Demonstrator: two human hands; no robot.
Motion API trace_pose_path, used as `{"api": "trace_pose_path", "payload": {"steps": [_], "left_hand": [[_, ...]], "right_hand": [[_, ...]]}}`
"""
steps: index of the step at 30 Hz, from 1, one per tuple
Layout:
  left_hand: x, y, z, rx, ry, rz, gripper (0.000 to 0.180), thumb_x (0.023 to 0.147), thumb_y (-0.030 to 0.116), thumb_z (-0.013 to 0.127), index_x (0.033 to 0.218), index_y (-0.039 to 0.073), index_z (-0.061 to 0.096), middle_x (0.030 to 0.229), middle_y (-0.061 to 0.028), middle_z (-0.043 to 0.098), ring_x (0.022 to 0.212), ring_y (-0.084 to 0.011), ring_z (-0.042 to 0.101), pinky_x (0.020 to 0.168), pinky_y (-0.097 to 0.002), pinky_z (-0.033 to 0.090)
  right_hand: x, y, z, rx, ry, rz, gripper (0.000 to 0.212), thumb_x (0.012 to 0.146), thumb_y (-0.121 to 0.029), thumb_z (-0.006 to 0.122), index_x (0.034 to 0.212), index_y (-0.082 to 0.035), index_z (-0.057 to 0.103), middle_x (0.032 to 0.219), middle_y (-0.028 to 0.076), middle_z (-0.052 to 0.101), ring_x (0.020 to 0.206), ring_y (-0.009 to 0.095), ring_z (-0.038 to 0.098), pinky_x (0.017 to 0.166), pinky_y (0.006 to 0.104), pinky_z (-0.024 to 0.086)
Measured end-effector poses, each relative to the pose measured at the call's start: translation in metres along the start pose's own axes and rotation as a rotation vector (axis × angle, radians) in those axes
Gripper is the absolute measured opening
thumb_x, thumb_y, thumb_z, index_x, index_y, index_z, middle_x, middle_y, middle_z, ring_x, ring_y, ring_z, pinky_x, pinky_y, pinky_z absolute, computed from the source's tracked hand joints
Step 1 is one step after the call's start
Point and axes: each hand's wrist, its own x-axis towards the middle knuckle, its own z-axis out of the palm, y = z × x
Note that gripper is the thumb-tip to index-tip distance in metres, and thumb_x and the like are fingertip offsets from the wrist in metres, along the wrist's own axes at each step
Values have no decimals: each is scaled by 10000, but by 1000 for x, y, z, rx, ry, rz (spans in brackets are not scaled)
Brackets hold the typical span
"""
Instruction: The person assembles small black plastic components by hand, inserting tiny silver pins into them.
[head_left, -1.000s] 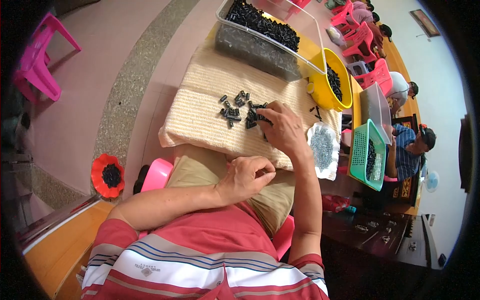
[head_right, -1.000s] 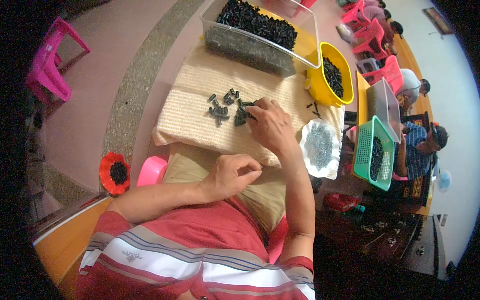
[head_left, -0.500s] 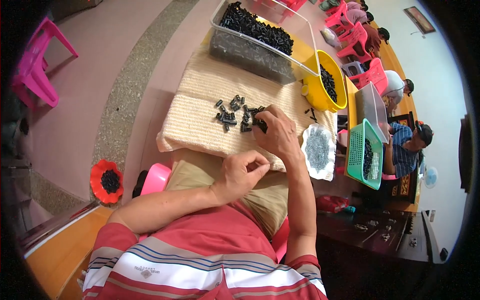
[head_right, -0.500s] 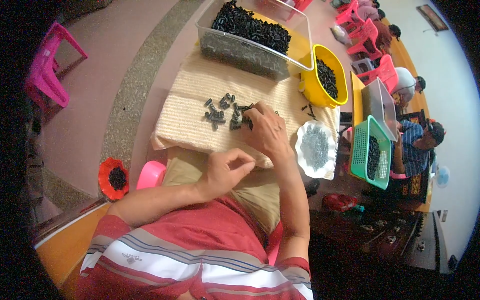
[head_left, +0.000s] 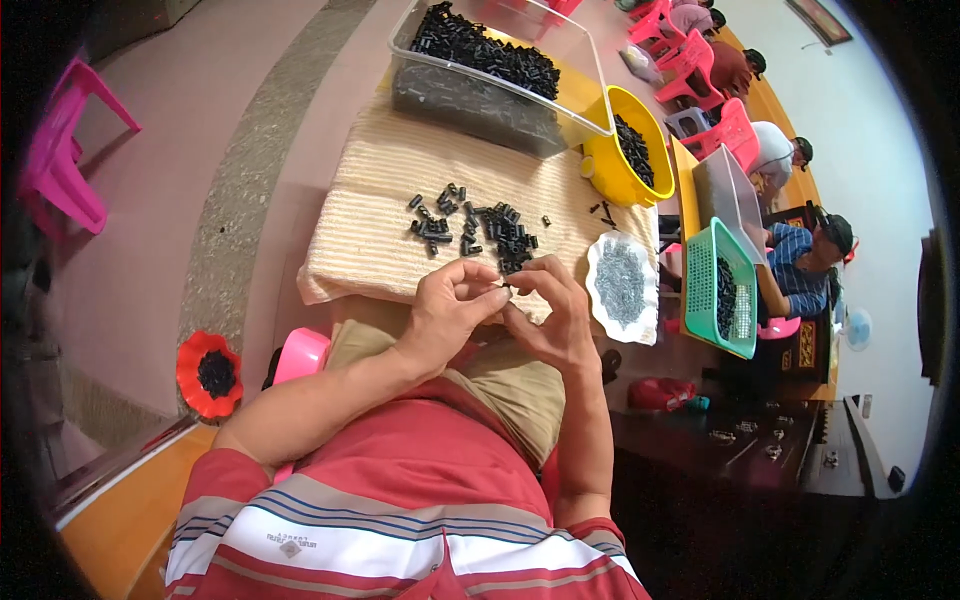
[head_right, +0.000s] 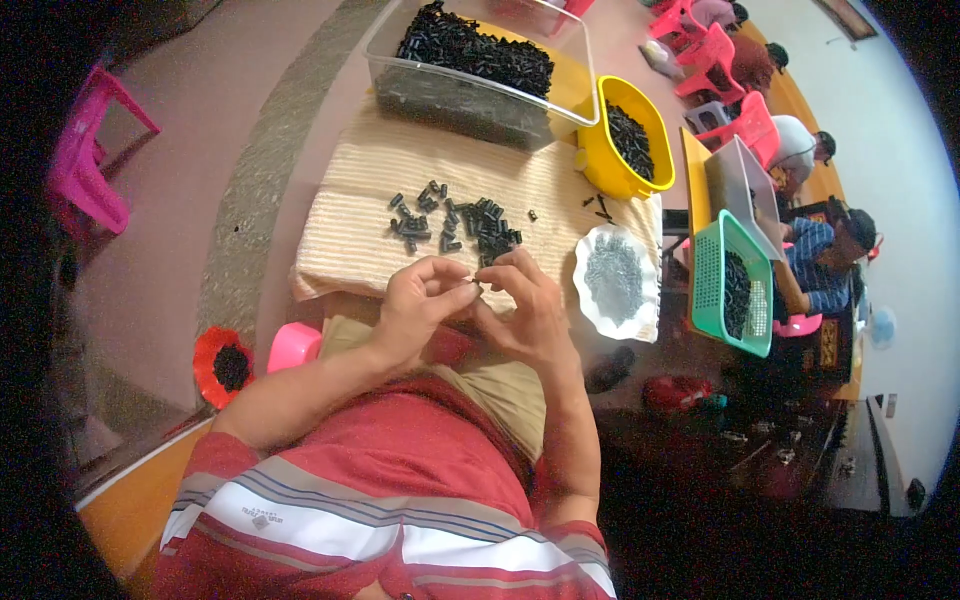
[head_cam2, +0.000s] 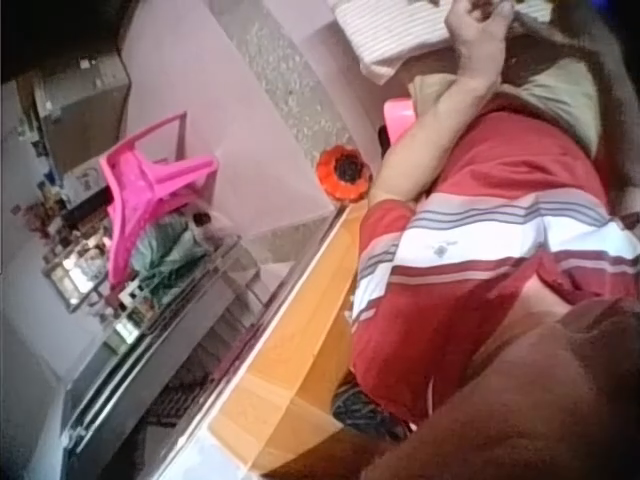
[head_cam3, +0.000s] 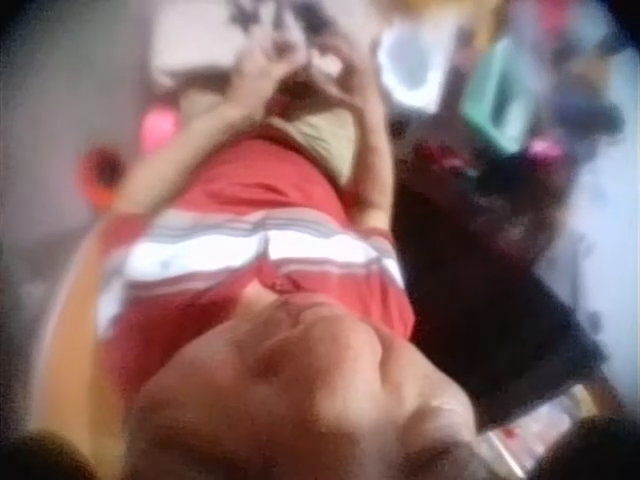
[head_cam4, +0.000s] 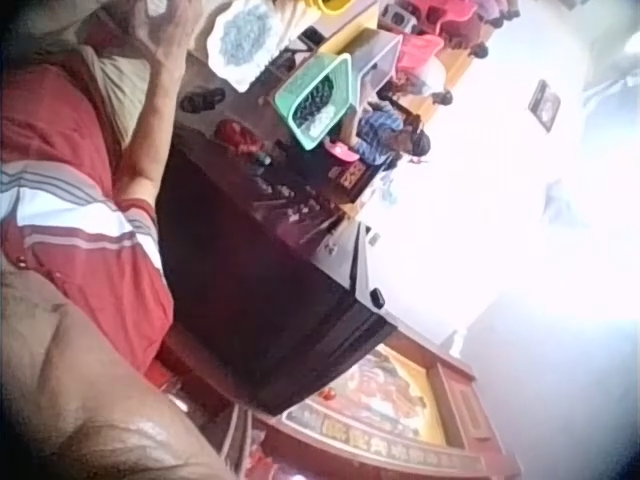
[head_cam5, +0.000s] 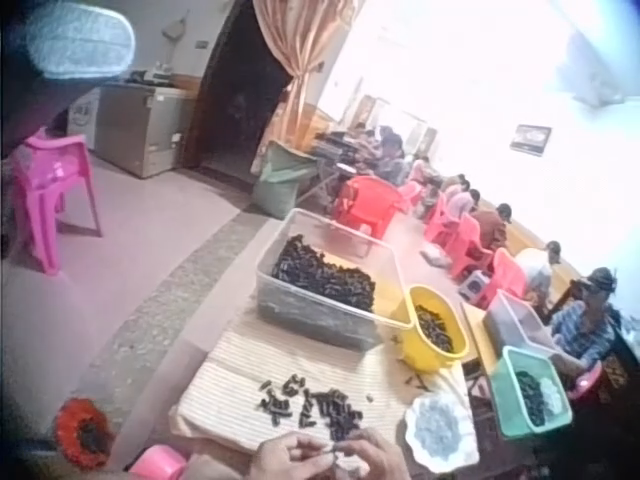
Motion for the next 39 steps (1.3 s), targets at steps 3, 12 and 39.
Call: {"api": "trace_pose_path", "payload": {"steps": [3,12,39], "left_hand": [[0,2,-1,40,8,-35,180,890,31,689,1035,14,585,916,-41,657,809,-83,633,728,-233,564],[-2,7,-2,13,-74,-210,205,828,24,740,978,48,603,863,-28,659,749,-74,609,657,-217,505],[-4,1,-1,134,-181,-284,213,859,62,736,1048,-4,665,894,-69,694,777,-149,680,728,-275,576]], "right_hand": [[-6,1,4,67,20,-12,309,692,4,745,985,-16,649,922,118,615,769,225,631,676,320,512],[-25,8,1,160,-2,14,304,705,39,778,968,-12,635,897,100,627,725,187,621,629,298,500],[-81,18,-36,-273,186,271,278,783,-75,786,1030,-33,664,958,107,656,747,226,665,658,325,533]]}}
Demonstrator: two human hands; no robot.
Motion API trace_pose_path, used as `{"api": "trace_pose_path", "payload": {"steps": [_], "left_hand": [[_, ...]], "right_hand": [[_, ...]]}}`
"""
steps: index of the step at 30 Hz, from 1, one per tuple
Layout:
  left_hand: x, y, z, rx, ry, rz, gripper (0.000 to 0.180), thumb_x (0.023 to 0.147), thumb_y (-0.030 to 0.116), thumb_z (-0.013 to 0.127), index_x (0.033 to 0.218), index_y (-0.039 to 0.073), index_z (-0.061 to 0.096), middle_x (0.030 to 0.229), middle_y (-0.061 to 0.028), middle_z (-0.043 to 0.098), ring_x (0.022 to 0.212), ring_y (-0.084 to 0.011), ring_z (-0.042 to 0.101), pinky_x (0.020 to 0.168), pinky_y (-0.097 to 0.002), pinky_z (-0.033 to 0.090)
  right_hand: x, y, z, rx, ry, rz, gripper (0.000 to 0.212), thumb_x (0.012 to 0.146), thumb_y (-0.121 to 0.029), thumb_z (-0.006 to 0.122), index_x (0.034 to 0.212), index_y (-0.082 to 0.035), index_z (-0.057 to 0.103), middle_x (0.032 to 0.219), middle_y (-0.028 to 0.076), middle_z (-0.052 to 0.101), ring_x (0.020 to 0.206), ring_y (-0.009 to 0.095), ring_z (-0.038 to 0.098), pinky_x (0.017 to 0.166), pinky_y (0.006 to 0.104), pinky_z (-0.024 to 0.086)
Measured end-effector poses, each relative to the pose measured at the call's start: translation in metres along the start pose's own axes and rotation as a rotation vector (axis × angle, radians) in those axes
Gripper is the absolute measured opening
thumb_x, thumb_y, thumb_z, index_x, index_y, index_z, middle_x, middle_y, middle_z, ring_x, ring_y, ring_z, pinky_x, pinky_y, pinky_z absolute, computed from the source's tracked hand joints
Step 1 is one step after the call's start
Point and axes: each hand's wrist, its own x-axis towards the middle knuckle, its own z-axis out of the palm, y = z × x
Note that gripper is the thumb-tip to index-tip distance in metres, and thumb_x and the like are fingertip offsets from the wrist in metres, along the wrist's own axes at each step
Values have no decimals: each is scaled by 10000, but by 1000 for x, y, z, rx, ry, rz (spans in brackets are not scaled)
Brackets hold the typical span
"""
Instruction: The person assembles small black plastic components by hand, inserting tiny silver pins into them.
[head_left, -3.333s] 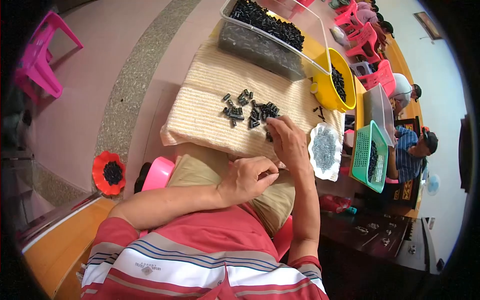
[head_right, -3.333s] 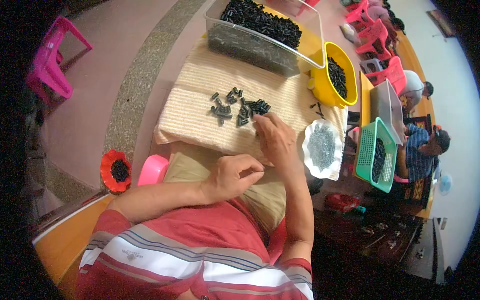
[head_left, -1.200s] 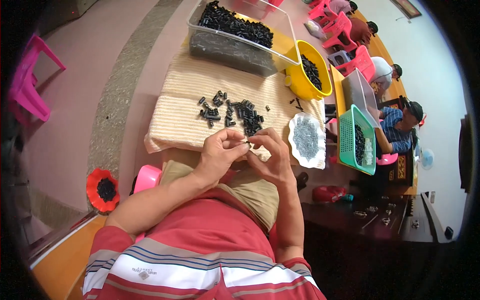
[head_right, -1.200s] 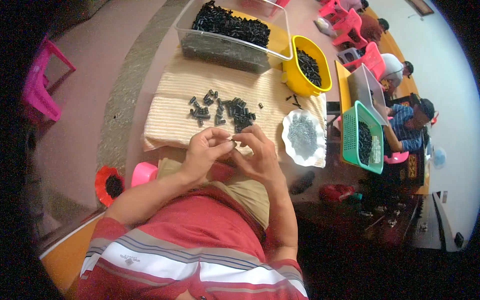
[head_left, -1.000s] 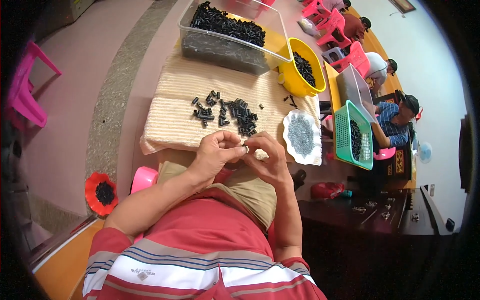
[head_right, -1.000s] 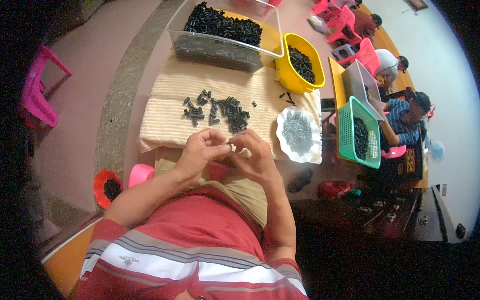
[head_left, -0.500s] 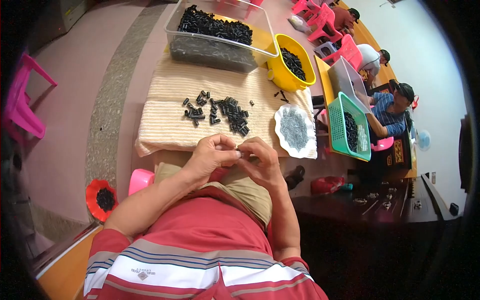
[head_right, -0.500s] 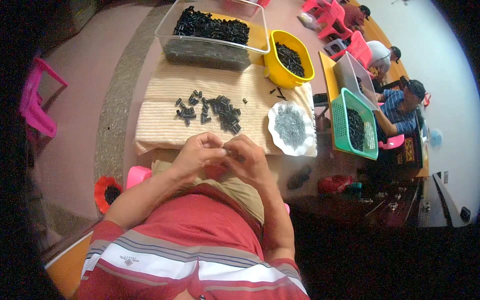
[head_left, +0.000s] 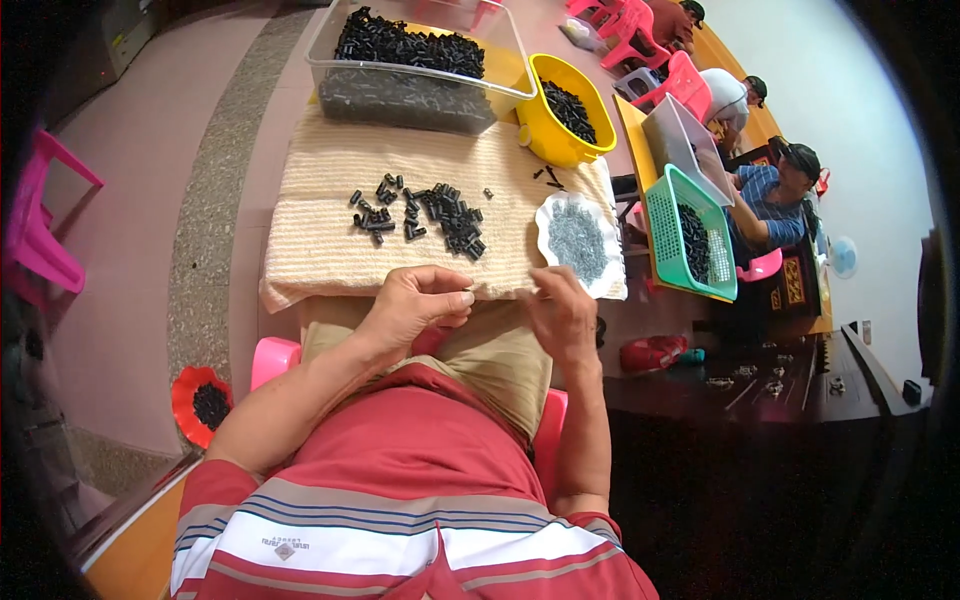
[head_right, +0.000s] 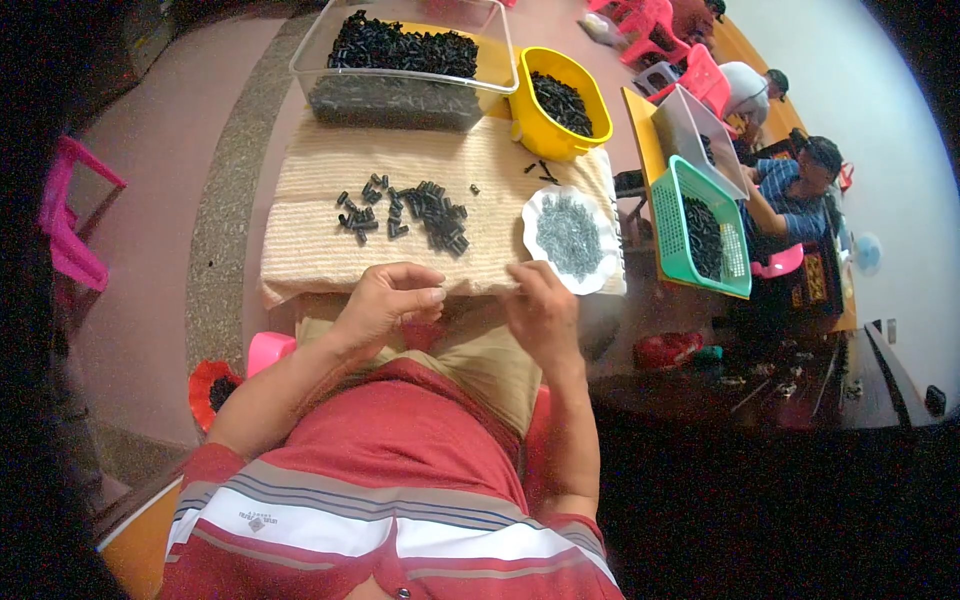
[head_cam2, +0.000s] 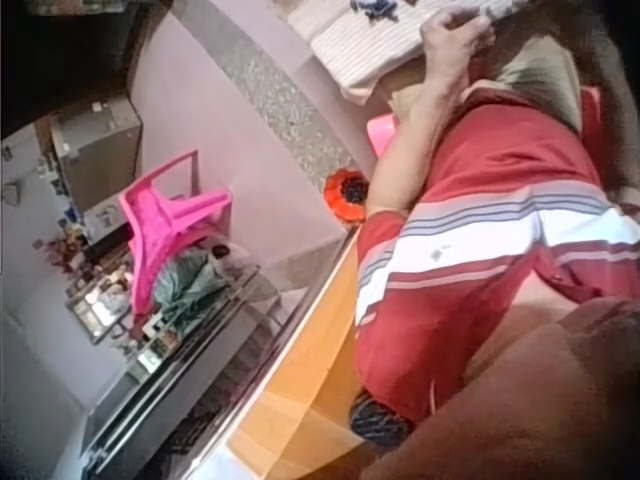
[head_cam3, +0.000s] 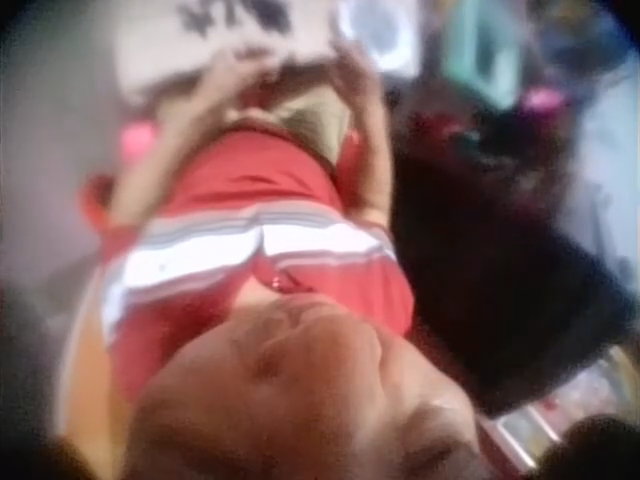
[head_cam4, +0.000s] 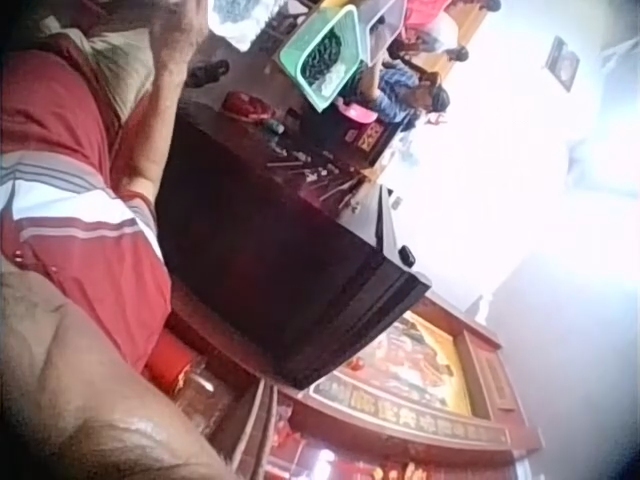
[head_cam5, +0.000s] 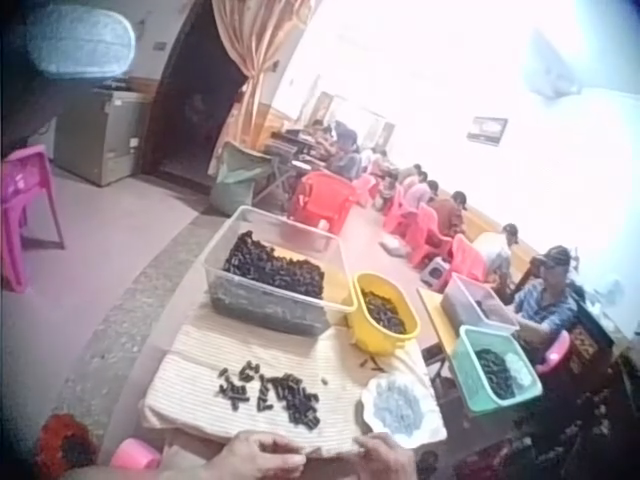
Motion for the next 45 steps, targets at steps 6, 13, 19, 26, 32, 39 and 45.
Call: {"api": "trace_pose_path", "payload": {"steps": [6,13,19,26,32,39,45], "left_hand": [[1,-4,-2,0,-12,-13,190,864,56,725,1032,-8,666,905,-84,698,781,-160,691,739,-287,588],[0,-5,1,-30,-10,12,146,875,52,720,996,-2,658,882,-87,705,765,-150,694,725,-264,587],[-1,-4,3,-38,-21,-20,128,884,34,704,992,-5,648,903,-83,691,801,-149,691,752,-274,596],[-1,-6,3,-30,-33,-21,136,883,34,708,994,-12,644,909,-88,685,815,-154,688,764,-286,599],[-1,-7,3,-23,-37,-26,146,881,32,712,1002,-14,643,906,-88,687,813,-153,687,758,-284,599],[-1,-7,3,-13,-37,-33,154,878,26,713,1011,-12,645,900,-87,688,808,-153,686,748,-282,599],[-2,-7,4,-41,-34,-49,161,872,28,719,1008,-13,643,906,-88,688,801,-154,681,752,-282,595]], "right_hand": [[-3,34,-19,-471,63,26,325,783,-182,778,1069,-67,675,1039,109,650,932,314,621,778,413,521],[-8,63,-20,-613,-54,-25,314,799,-203,733,1059,-47,651,1001,119,619,910,323,572,786,422,480],[-12,68,-12,-546,-2,-21,293,786,-175,727,1039,-54,643,1002,121,611,916,330,567,790,435,473],[-14,62,-14,-559,26,4,343,758,-148,746,1073,-58,646,1020,123,618,946,329,571,806,430,474],[-17,72,-10,-557,37,-9,355,749,-132,743,1086,-61,654,1029,113,625,958,318,575,826,423,478],[-19,74,-7,-490,69,14,331,742,-110,745,1057,-62,655,1033,113,625,965,321,574,840,421,479],[-20,74,-7,-456,102,17,311,733,-66,741,1025,-61,635,1046,124,617,970,327,569,846,420,476]]}}
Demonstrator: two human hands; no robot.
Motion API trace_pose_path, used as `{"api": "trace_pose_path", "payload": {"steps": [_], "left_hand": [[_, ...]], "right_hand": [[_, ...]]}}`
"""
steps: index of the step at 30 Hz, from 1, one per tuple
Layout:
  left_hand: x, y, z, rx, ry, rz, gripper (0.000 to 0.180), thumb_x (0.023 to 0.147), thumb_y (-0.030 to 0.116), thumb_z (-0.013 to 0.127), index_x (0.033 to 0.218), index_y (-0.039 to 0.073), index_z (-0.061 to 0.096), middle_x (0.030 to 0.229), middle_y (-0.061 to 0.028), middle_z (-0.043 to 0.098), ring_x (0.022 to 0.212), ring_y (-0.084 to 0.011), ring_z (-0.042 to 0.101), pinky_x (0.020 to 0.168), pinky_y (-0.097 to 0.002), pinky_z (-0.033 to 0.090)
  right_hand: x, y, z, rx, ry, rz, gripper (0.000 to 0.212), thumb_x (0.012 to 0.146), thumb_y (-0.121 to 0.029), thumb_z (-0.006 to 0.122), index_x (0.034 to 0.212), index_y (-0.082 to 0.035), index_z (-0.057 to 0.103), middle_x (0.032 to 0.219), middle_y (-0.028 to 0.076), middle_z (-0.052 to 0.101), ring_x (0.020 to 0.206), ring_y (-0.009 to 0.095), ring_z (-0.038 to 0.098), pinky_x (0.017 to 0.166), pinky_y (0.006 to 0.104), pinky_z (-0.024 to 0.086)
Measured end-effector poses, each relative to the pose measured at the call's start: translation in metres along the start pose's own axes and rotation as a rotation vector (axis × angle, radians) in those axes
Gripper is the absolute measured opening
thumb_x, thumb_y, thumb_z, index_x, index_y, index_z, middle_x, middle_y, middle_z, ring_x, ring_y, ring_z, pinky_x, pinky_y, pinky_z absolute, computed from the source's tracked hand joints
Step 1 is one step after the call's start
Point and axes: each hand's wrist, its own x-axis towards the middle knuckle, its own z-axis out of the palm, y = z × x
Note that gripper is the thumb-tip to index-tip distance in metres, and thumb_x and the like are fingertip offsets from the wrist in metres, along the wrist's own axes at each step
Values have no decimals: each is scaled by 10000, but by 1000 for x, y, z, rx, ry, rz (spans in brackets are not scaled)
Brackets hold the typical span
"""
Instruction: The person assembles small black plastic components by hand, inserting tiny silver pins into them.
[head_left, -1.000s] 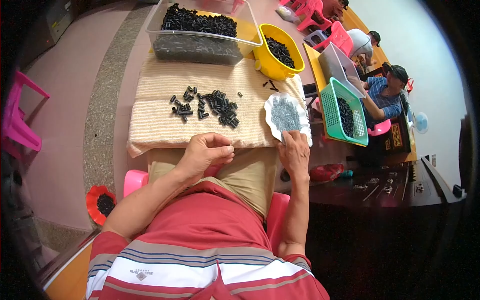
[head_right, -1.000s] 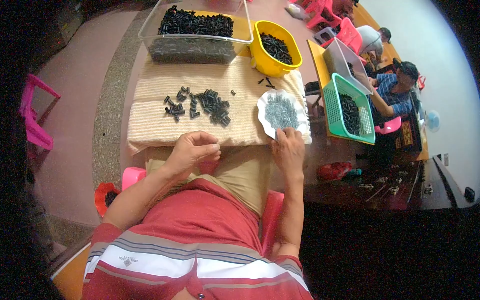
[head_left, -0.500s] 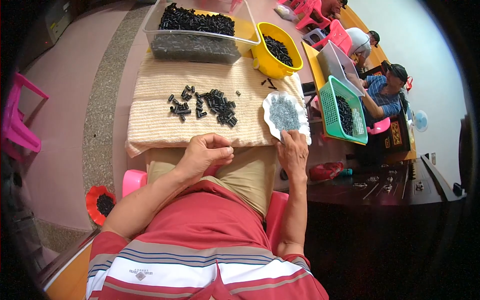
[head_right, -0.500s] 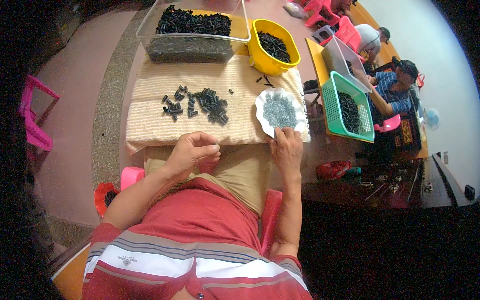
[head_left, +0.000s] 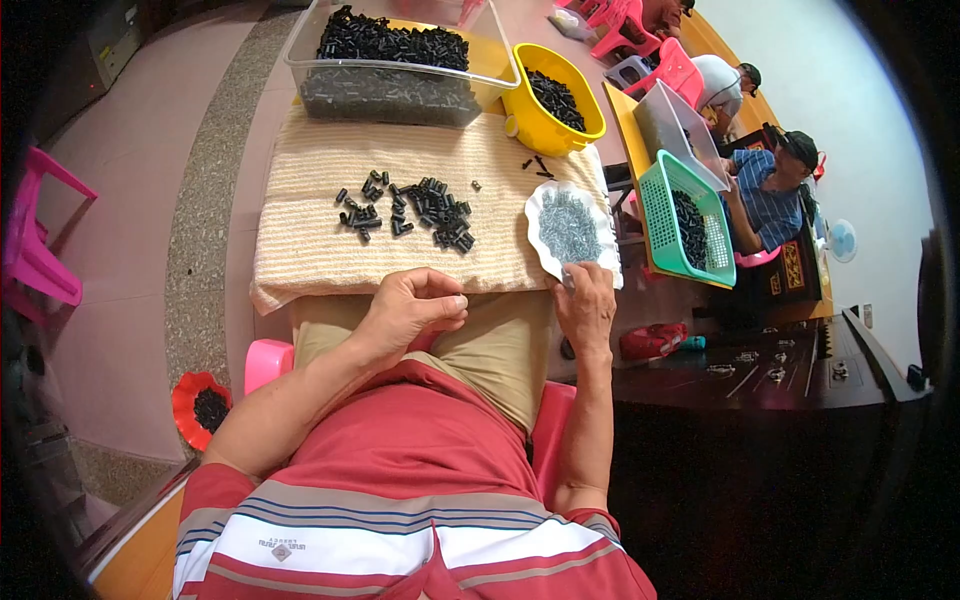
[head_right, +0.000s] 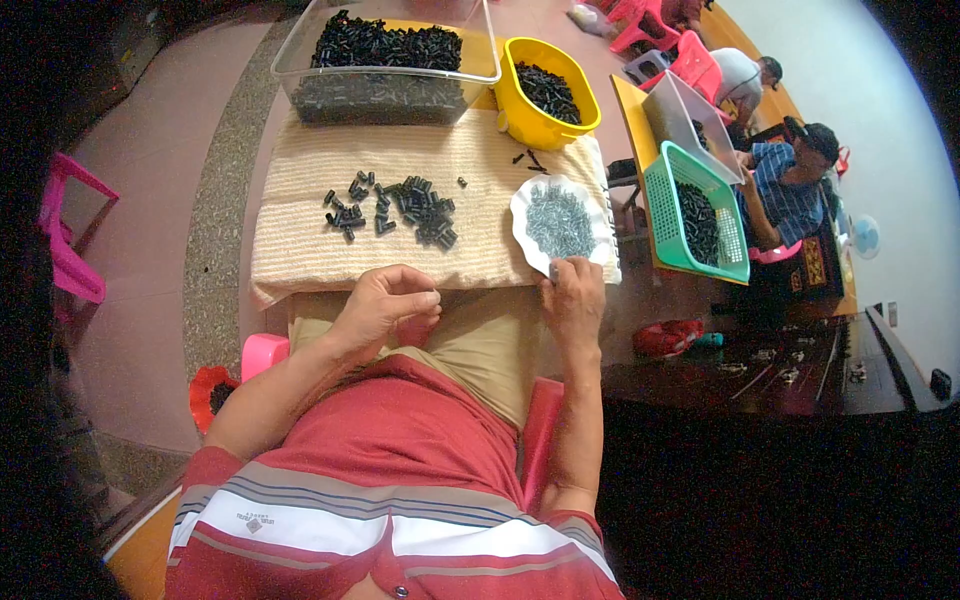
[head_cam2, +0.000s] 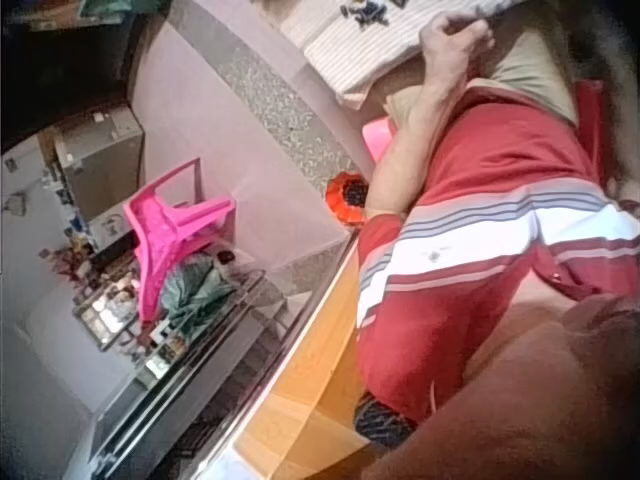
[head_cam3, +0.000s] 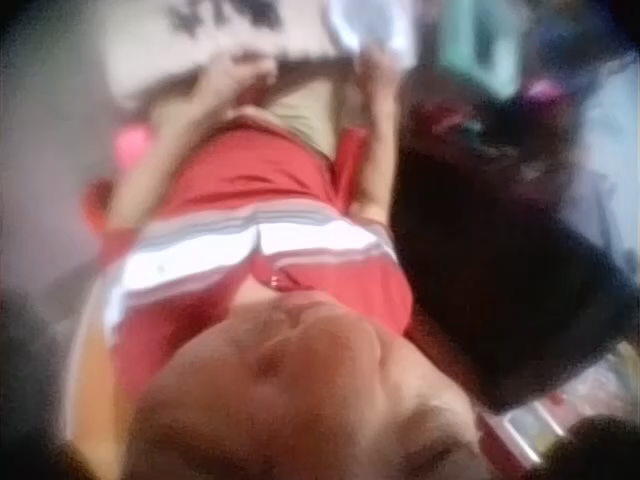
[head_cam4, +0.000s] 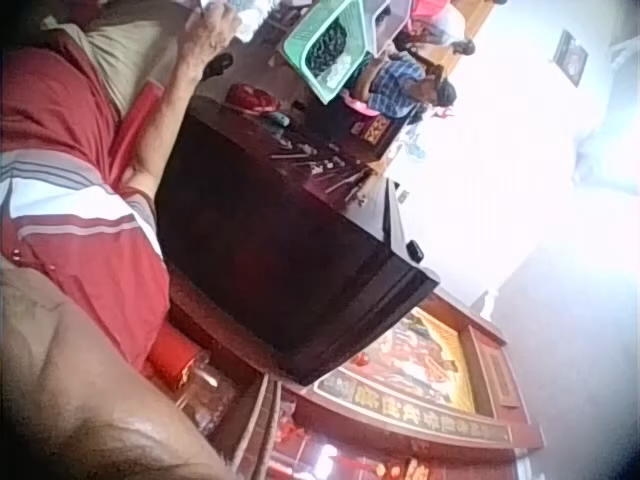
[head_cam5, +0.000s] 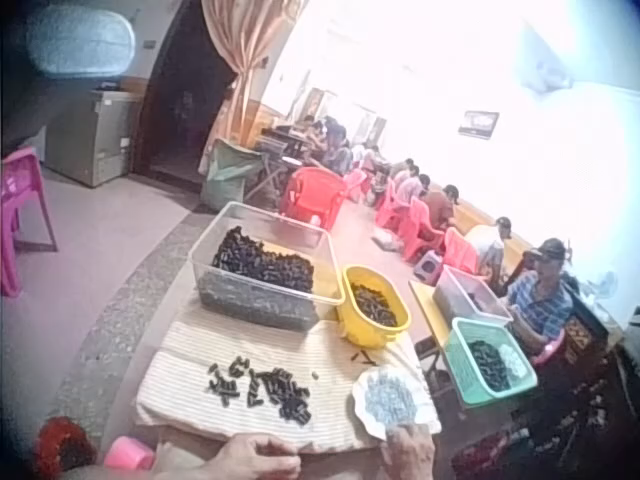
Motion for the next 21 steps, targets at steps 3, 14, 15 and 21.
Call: {"api": "trace_pose_path", "payload": {"steps": [3,14,15,21], "left_hand": [[0,0,0,21,8,-2,160,872,29,717,1007,-12,643,911,-87,687,803,-155,680,750,-279,592],[1,-4,0,24,11,10,154,874,41,713,1000,-12,640,901,-86,687,785,-151,676,737,-278,586],[1,-4,0,29,16,10,155,873,43,713,997,-13,639,899,-87,687,783,-150,677,734,-276,586],[1,-4,0,35,25,7,157,872,44,715,996,-11,637,884,-89,688,768,-147,678,717,-268,585]], "right_hand": [[0,-1,-1,18,-2,13,307,729,-59,743,1013,-61,627,1046,125,615,972,328,566,850,419,474],[-5,4,0,36,3,12,321,713,-41,763,997,-69,618,1027,115,628,974,314,575,854,414,476],[-5,5,0,61,17,-6,306,714,-36,761,981,-69,617,1014,107,633,971,311,578,850,411,479],[-5,6,3,67,47,-70,247,714,-32,762,909,-67,614,971,85,647,946,307,590,816,405,495]]}}
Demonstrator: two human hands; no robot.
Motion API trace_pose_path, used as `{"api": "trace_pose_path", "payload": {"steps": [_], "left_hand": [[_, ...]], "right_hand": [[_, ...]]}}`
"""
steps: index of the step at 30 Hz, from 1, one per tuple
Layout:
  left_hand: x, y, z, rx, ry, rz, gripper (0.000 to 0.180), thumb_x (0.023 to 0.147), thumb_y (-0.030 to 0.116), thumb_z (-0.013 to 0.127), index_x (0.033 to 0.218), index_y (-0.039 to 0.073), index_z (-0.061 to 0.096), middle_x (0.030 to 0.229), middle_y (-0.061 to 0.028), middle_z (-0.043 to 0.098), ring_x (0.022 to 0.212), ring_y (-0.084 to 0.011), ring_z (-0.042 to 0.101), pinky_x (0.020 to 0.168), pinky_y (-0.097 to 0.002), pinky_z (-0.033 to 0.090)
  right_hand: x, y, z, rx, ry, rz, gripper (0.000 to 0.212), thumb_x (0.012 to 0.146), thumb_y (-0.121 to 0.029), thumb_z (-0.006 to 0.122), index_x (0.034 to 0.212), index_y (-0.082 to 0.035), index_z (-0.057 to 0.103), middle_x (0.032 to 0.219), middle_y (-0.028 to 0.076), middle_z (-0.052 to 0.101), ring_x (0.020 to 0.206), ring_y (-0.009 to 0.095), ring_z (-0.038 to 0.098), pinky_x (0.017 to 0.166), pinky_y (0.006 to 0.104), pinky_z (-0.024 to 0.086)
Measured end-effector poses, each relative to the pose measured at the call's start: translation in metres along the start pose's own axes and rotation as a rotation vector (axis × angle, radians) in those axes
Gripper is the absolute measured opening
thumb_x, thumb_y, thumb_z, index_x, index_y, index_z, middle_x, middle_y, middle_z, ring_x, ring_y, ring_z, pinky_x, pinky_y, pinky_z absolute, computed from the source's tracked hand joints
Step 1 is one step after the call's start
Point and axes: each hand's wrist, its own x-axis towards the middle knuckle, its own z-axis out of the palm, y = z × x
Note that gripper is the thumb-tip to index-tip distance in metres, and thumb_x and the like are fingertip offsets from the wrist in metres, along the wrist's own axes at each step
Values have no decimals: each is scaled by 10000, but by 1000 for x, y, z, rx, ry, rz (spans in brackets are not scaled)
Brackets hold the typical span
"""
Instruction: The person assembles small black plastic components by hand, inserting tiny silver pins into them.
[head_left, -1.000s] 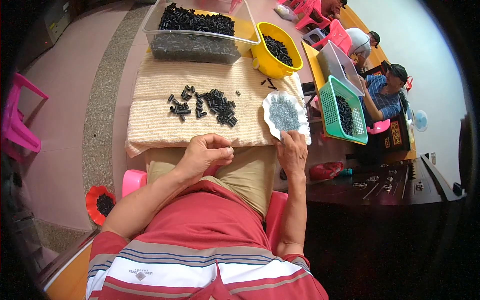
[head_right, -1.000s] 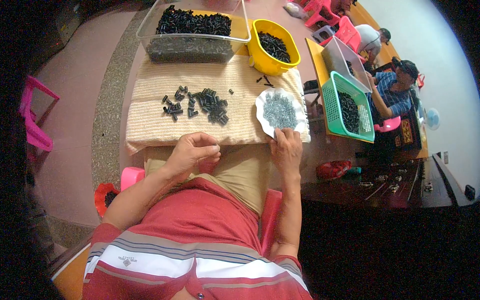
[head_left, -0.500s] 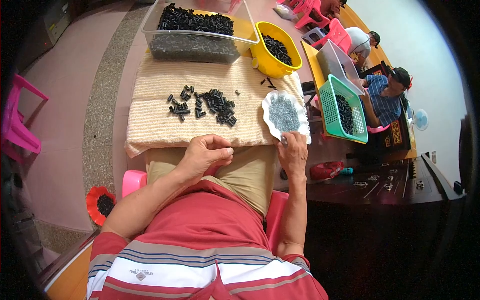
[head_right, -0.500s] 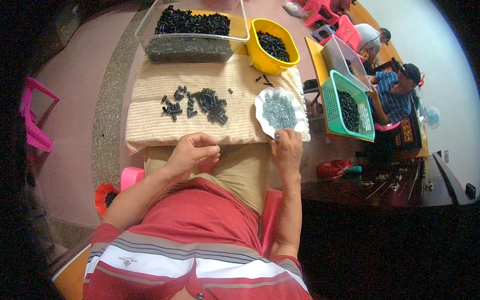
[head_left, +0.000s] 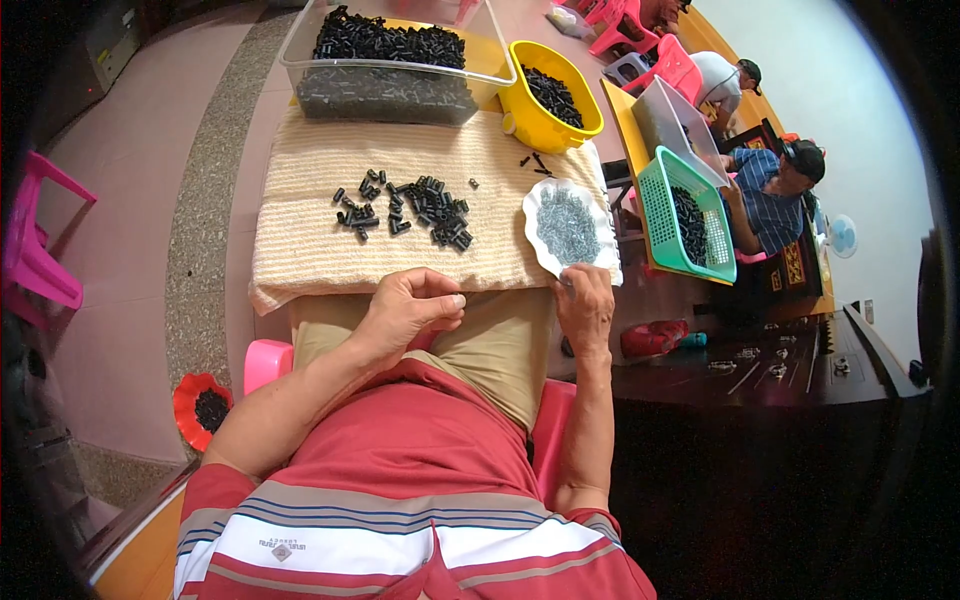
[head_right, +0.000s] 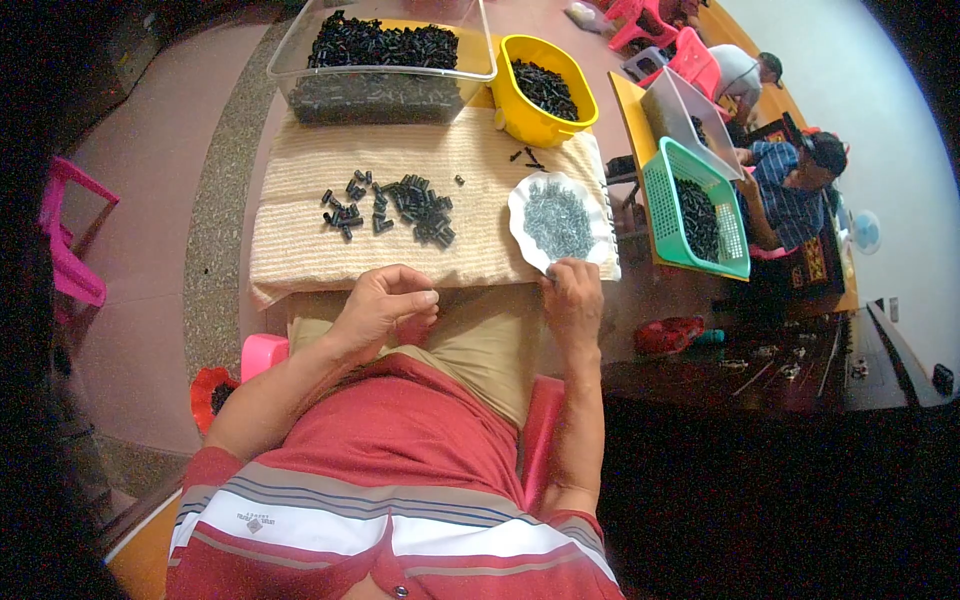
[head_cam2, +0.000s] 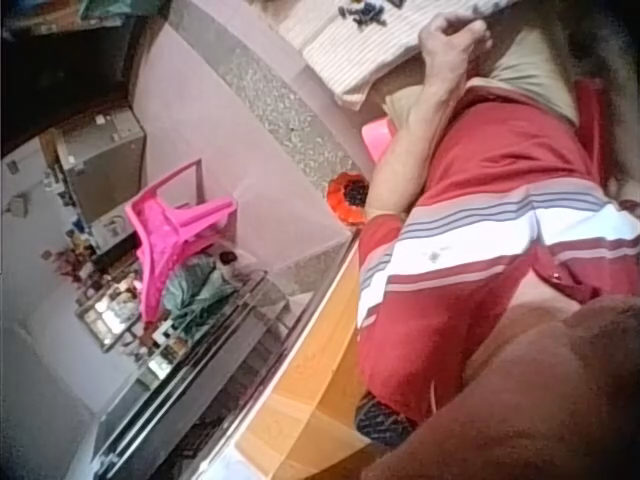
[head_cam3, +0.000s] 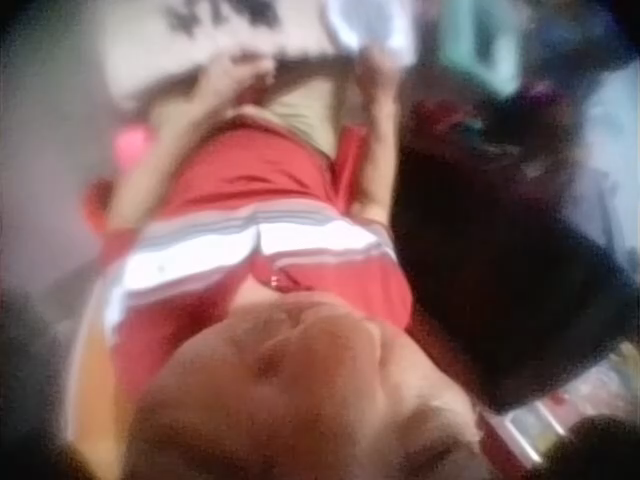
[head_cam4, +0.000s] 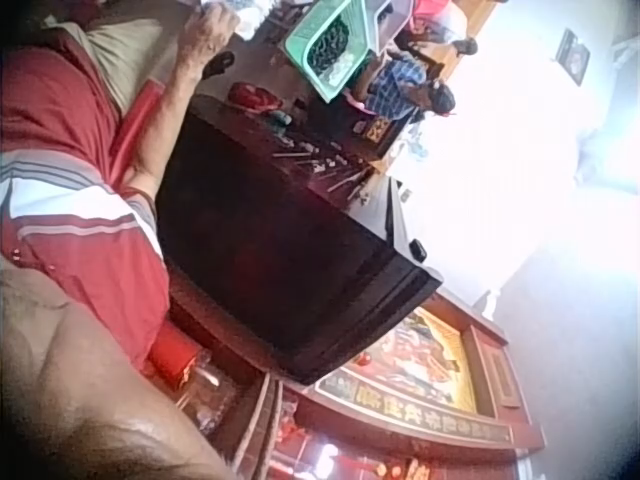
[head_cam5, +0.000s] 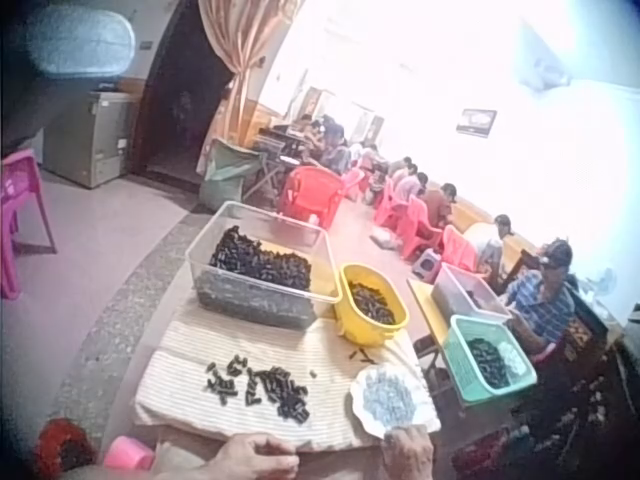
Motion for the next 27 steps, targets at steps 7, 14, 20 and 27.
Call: {"api": "trace_pose_path", "payload": {"steps": [7,14,20,27], "left_hand": [[-1,0,1,-1,2,-1,154,871,38,714,995,-10,636,885,-86,687,766,-144,675,714,-264,584],[-1,1,1,-5,14,-7,161,868,38,718,999,-8,636,892,-79,684,766,-139,670,701,-254,581],[1,-1,-1,-12,13,-4,165,872,51,724,1000,-5,636,878,-81,692,745,-137,672,691,-248,576],[-1,1,0,-21,16,-7,156,872,45,721,994,-3,637,874,-75,691,747,-135,672,696,-248,575]], "right_hand": [[-3,-2,3,9,16,-35,197,737,-46,751,885,-56,621,948,89,649,916,309,597,796,408,504],[1,-8,2,25,61,-75,196,731,-4,748,872,-54,620,911,88,648,879,304,605,760,400,505],[0,-7,1,12,39,-95,183,745,-4,733,884,-53,625,915,92,649,880,306,605,762,398,505],[3,-9,-5,94,49,-104,122,796,-60,720,882,-48,634,885,95,640,854,309,599,754,409,512]]}}
